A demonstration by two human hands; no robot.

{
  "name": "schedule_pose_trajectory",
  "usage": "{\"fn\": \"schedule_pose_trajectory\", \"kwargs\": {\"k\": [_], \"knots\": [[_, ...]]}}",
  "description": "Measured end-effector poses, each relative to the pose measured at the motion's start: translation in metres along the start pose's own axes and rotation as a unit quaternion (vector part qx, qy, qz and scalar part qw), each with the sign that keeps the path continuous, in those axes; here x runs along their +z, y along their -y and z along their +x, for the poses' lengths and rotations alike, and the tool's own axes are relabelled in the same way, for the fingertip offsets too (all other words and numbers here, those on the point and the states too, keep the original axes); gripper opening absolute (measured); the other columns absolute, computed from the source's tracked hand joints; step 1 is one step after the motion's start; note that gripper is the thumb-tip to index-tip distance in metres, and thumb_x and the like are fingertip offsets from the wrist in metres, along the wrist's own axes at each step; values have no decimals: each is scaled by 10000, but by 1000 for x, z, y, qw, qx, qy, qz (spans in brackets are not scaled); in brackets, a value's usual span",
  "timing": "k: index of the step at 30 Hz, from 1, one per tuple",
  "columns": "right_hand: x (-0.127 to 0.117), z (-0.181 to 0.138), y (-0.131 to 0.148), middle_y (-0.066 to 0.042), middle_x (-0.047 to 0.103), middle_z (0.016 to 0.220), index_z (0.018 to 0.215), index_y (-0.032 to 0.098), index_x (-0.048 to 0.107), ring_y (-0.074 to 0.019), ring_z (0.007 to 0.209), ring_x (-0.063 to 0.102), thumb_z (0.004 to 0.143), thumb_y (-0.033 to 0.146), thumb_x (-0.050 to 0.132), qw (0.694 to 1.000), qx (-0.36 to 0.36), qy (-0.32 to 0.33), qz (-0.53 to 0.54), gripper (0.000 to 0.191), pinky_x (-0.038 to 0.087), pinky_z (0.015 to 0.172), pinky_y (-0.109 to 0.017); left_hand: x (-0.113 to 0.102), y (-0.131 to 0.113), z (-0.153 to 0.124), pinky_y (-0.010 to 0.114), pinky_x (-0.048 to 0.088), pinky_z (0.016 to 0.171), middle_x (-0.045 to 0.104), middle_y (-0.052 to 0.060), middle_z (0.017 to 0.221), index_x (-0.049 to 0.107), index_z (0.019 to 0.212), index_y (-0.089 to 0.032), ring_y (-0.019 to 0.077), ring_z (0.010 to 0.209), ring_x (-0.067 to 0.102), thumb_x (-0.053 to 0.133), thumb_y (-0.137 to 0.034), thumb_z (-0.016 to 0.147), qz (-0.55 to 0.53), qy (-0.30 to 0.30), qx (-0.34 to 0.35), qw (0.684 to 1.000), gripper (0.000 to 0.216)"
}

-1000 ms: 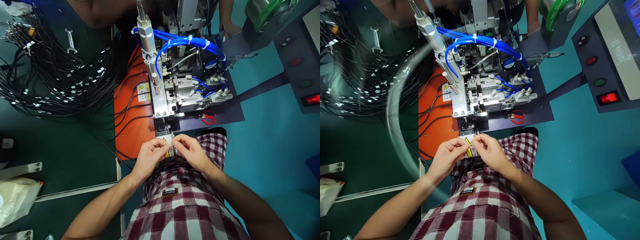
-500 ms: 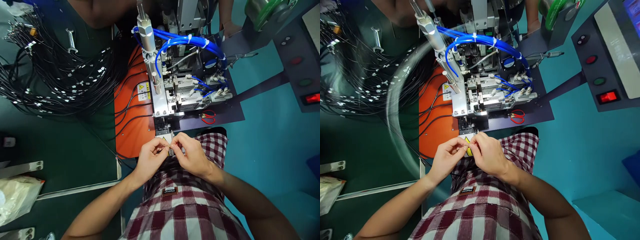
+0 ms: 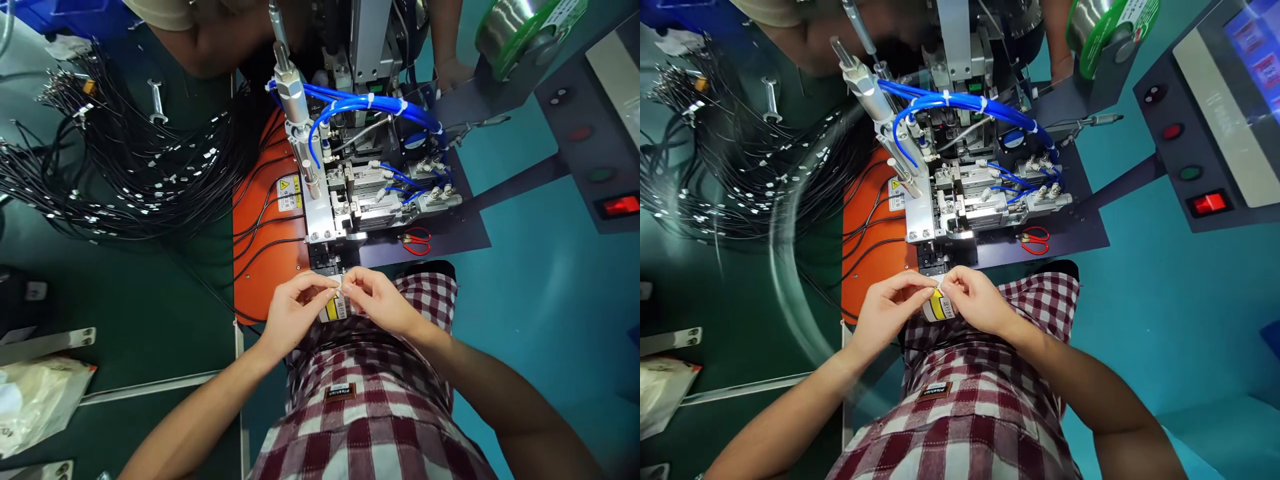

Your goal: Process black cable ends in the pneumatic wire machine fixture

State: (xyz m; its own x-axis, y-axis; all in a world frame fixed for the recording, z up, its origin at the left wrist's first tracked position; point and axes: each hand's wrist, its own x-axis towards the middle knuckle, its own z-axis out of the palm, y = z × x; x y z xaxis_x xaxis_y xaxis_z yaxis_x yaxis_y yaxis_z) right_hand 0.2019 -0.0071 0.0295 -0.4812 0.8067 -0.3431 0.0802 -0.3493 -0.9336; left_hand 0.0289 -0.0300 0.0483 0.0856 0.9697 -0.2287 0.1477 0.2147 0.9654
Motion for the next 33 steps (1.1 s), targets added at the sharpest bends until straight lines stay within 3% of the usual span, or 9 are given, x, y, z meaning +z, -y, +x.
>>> {"fn": "schedule_pose_trajectory", "kwargs": {"k": [3,5,10,12,16,19,24,33], "knots": [[-1,7,-1,46,473,625,766,182,509,-85,511,427,889,324,538,998,-27,-32,-39,190,368,482,-212,1,4,3,247,472,646,622,51,820,720,818,-175,162,766,584,700,-238,770,58,-34,85,994,82],[-1,9,1,40,488,650,778,184,518,-88,528,443,889,315,538,997,-33,-39,-56,173,383,502,-217,1,5,7,244,467,651,610,47,822,711,807,-178,157,767,575,712,-240,763,68,-21,87,994,75],[1,12,2,56,455,614,772,189,488,-89,505,431,894,344,516,1000,-3,-9,-13,199,365,484,-219,-1,7,14,198,375,462,527,-24,598,621,767,-167,81,492,438,663,-344,814,-81,7,-99,992,188],[0,15,-1,51,464,624,774,188,488,-89,513,439,894,334,513,1000,-5,-9,-23,190,364,487,-216,-3,7,17,195,365,444,518,-34,581,592,776,-164,75,465,419,655,-361,818,-100,23,-135,985,211],[-7,23,-7,37,492,648,769,182,506,-91,543,466,895,308,516,995,-22,-38,-85,179,380,515,-216,-7,5,22,210,440,584,585,20,808,608,849,-159,116,694,539,615,-281,850,87,15,1,996,122],[-16,30,-10,40,493,631,778,181,519,-94,535,477,899,311,510,993,-25,-47,-103,178,383,521,-222,-12,5,25,221,468,689,580,26,912,598,969,-179,128,825,556,567,-192,876,202,3,108,973,99],[-24,46,-18,43,499,609,772,181,523,-102,512,500,873,320,521,994,-10,-52,-101,172,388,512,-235,-20,23,33,233,479,747,558,35,864,643,970,-159,121,820,566,472,-85,906,291,7,245,925,197],[-22,54,-19,40,505,558,765,166,545,-106,476,481,833,374,538,994,37,-59,-81,219,378,486,-241,-28,43,42,236,497,651,539,57,870,649,1112,-146,140,760,562,435,-117,913,390,28,321,862,294]]}}
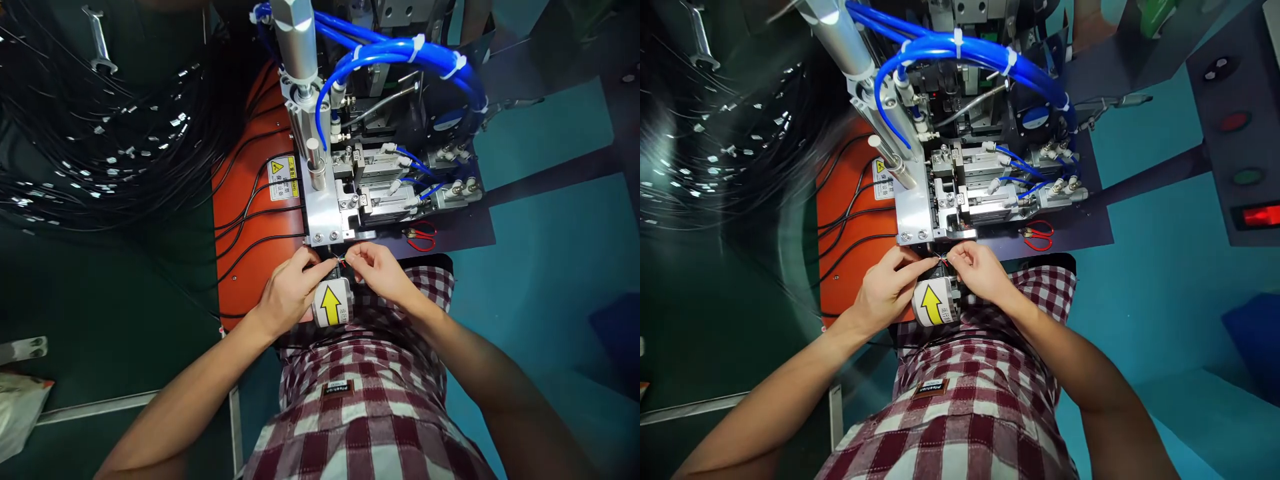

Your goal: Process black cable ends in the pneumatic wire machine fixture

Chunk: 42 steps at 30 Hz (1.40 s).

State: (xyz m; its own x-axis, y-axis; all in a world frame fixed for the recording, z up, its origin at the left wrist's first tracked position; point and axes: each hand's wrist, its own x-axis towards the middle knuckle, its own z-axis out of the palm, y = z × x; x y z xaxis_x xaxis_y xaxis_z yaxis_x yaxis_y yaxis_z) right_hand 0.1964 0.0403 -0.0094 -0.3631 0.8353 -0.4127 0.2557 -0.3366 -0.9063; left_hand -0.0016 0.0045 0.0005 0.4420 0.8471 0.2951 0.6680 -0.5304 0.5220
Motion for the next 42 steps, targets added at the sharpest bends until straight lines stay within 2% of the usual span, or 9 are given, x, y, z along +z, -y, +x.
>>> {"fn": "schedule_pose_trajectory", "kwargs": {"k": [7,19,27,34,36,40,42], "knots": [[1,0,-2,39,510,564,768,169,548,-109,482,496,847,369,538,1000,1,-3,-3,215,379,484,-241,1,-1,-1,238,496,647,526,47,884,602,1163,-186,138,749,545,405,-136,918,28,16,-1,999,319],[2,-1,-8,28,535,604,788,176,560,-112,496,506,870,378,529,1000,5,-18,-18,221,389,479,-240,1,-3,-1,252,485,623,511,55,879,582,1161,-172,150,729,531,436,-144,893,69,16,17,997,307],[4,-4,-1,8,583,651,794,179,579,-131,566,531,897,352,498,989,-17,-55,-136,216,375,530,-252,2,-4,-1,256,473,613,534,67,868,596,1167,-168,165,736,533,415,-144,919,94,15,17,995,308],[15,-15,14,-48,627,787,806,193,546,-176,702,557,920,235,448,927,-102,-142,-330,156,368,641,-290,4,-3,-3,266,462,613,530,58,845,582,1173,-168,171,728,530,423,-163,926,126,28,27,991,294],[16,-16,14,-49,627,783,799,196,540,-178,697,555,916,231,450,929,-91,-144,-329,152,367,632,-288,5,-3,-4,271,464,624,533,56,855,570,1188,-176,173,737,531,428,-155,917,137,31,29,990,306],[16,-15,14,-19,618,706,782,199,543,-156,618,534,918,251,460,953,-55,-121,-271,168,360,592,-273,4,-4,-5,284,471,631,538,67,867,569,1188,-147,184,736,532,464,-136,889,156,42,34,986,317],[17,-15,14,-32,627,746,788,196,541,-162,649,544,915,232,454,947,-61,-134,-285,158,362,610,-278,4,-4,-4,294,478,630,548,76,877,572,1182,-134,193,735,537,473,-133,877,154,47,34,986,321]]}}
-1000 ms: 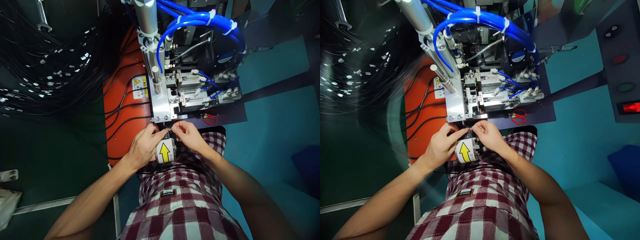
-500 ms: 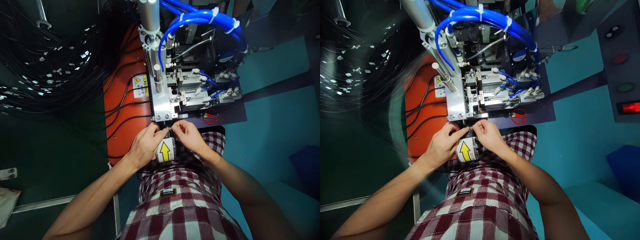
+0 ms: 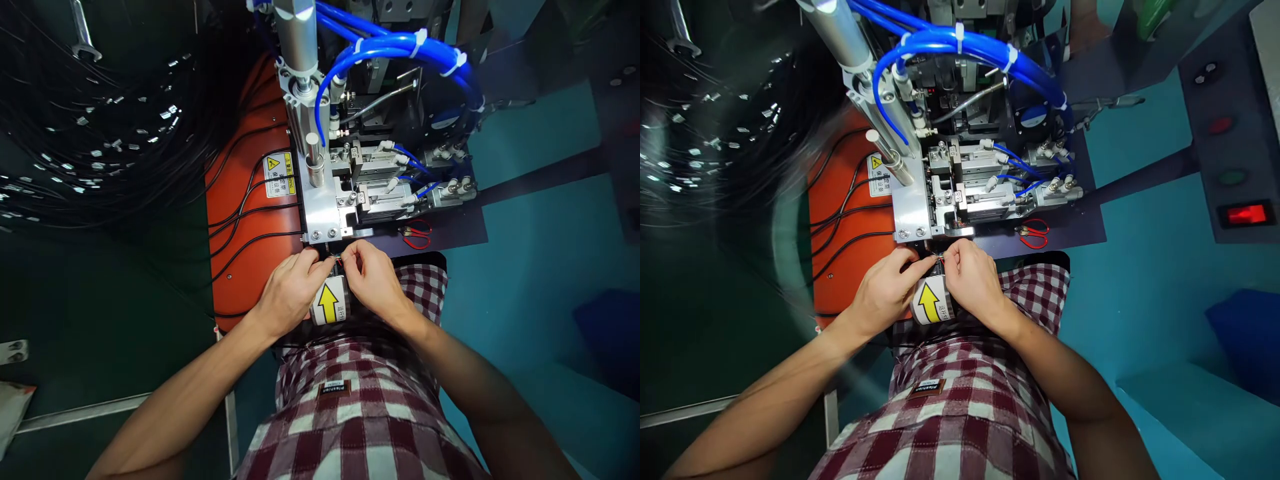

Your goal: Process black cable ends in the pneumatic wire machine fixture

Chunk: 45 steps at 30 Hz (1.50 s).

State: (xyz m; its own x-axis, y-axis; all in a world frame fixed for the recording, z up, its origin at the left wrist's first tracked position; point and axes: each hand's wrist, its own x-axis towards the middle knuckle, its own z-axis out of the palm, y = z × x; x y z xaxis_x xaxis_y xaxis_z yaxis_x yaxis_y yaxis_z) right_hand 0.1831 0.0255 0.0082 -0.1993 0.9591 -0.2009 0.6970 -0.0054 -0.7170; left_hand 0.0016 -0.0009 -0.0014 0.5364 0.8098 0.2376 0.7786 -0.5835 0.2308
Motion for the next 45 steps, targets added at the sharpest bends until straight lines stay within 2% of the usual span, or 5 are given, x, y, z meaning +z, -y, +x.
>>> {"fn": "schedule_pose_trajectory", "kwargs": {"k": [2,7,27,40,45], "knots": [[0,0,1,-44,631,782,788,194,537,-169,680,552,909,214,447,1000,-5,-16,-19,152,362,624,-282,-1,0,1,305,494,653,567,90,912,574,1172,-127,203,764,554,469,-122,865,-14,4,-1,1000,324],[0,2,-3,-14,622,710,766,191,548,-143,611,522,913,254,466,999,14,12,35,180,360,586,-265,-5,-1,5,325,518,725,605,110,954,598,1096,-127,214,822,595,459,-83,838,-42,12,-18,999,296],[0,3,-11,-10,618,692,788,189,569,-133,592,516,914,297,473,996,18,27,78,192,359,543,-245,-4,-1,8,352,558,747,603,134,980,600,1111,-104,238,909,610,444,-71,869,-87,13,-27,996,289],[0,3,-14,-1,606,660,798,190,571,-134,598,545,899,332,490,988,34,48,140,192,399,549,-237,-6,-4,9,335,546,729,597,109,956,600,1088,-128,209,863,595,411,-91,892,-99,16,-42,994,275],[6,8,-21,16,570,631,798,179,563,-119,548,529,871,358,524,963,76,79,246,197,402,533,-235,-9,-6,10,359,522,723,589,119,953,627,1069,-122,234,883,557,441,-114,894,-73,20,-51,996,255]]}}
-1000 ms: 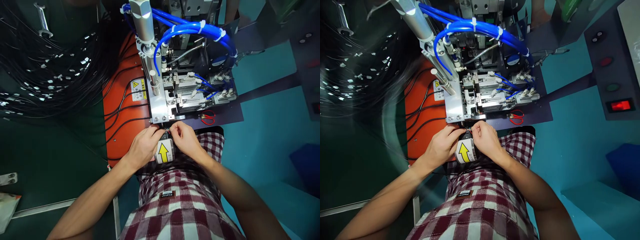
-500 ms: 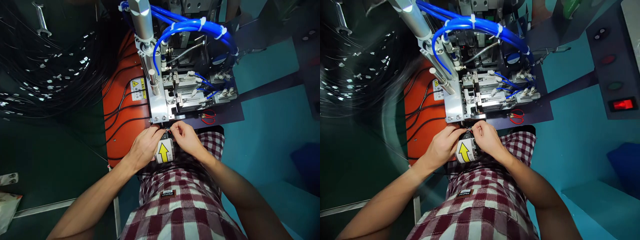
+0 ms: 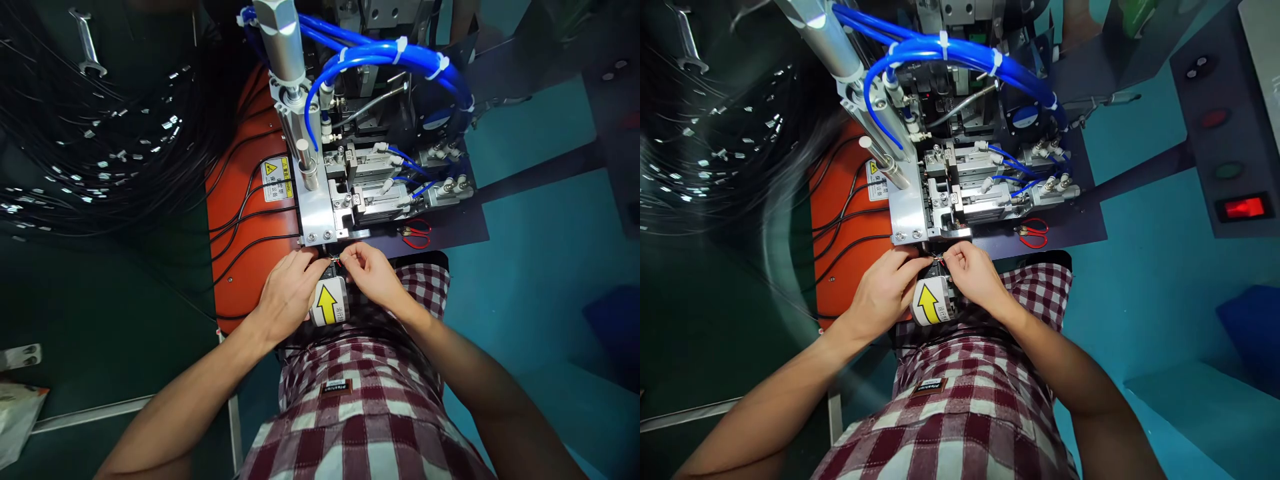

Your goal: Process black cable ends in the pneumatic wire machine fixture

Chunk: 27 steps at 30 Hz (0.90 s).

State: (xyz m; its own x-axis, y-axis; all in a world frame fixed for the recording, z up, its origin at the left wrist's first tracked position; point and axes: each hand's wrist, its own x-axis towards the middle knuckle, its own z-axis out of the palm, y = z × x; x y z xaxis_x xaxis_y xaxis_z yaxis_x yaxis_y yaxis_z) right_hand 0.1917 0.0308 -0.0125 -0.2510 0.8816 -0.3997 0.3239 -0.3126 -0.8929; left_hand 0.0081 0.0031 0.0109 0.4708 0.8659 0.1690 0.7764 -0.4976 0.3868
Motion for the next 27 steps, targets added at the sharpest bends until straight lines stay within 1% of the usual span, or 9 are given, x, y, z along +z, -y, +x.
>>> {"fn": "schedule_pose_trajectory", "kwargs": {"k": [2,4,5,7,9,11,14,21,27], "knots": [[-1,3,-3,29,535,584,756,172,548,-111,518,510,866,375,521,996,26,49,75,233,404,533,-235,0,0,-1,363,513,730,583,117,958,633,1072,-131,240,903,538,450,-123,895,-6,-9,-7,1000,255],[-4,2,-4,28,530,575,732,167,551,-109,510,504,868,386,519,992,34,69,95,261,407,535,-238,1,0,-2,358,508,735,578,113,957,636,1074,-137,237,913,527,445,-119,898,-21,-18,-11,1000,260],[-6,0,-3,16,554,606,745,164,568,-111,518,510,871,385,523,996,24,48,72,259,409,540,-242,1,0,-2,356,507,736,576,111,954,637,1073,-135,234,912,525,441,-112,898,-26,-22,-11,999,263],[-9,-6,2,-19,625,734,826,169,615,-124,568,536,881,360,533,999,-23,-40,-22,215,420,571,-257,3,1,-3,356,506,739,571,114,949,639,1071,-124,233,910,523,443,-92,890,-25,-25,-8,999,269],[-8,-11,10,-45,662,867,905,185,641,-140,651,561,895,319,536,983,-92,-110,-114,170,433,641,-272,3,1,-3,357,507,743,564,120,951,642,1073,-110,236,908,521,452,-77,880,-16,-20,-5,1000,273],[-5,-15,16,-44,663,868,919,188,642,-147,678,568,891,302,558,973,-132,-116,-152,145,435,671,-274,2,0,-2,356,508,739,559,121,948,645,1073,-108,238,904,519,461,-81,877,-7,-13,-7,1000,271],[2,-13,18,-21,637,782,846,188,620,-142,654,556,894,277,554,967,-151,-107,-176,120,422,651,-268,2,0,-2,349,506,722,553,113,937,646,1079,-123,236,887,516,456,-90,880,4,-7,-12,1000,277],[4,-10,5,-9,621,778,825,195,592,-143,666,548,910,253,515,965,-139,-112,-194,128,390,614,-260,5,1,-5,351,504,730,557,110,961,633,1120,-132,238,895,509,481,-68,854,4,-4,-17,1000,313],[8,-10,5,-9,608,772,817,190,582,-142,669,546,900,244,524,960,-152,-135,-192,115,400,641,-262,4,0,-3,350,509,738,563,116,963,640,1098,-119,239,900,510,488,-62,850,9,-13,-14,1000,296]]}}
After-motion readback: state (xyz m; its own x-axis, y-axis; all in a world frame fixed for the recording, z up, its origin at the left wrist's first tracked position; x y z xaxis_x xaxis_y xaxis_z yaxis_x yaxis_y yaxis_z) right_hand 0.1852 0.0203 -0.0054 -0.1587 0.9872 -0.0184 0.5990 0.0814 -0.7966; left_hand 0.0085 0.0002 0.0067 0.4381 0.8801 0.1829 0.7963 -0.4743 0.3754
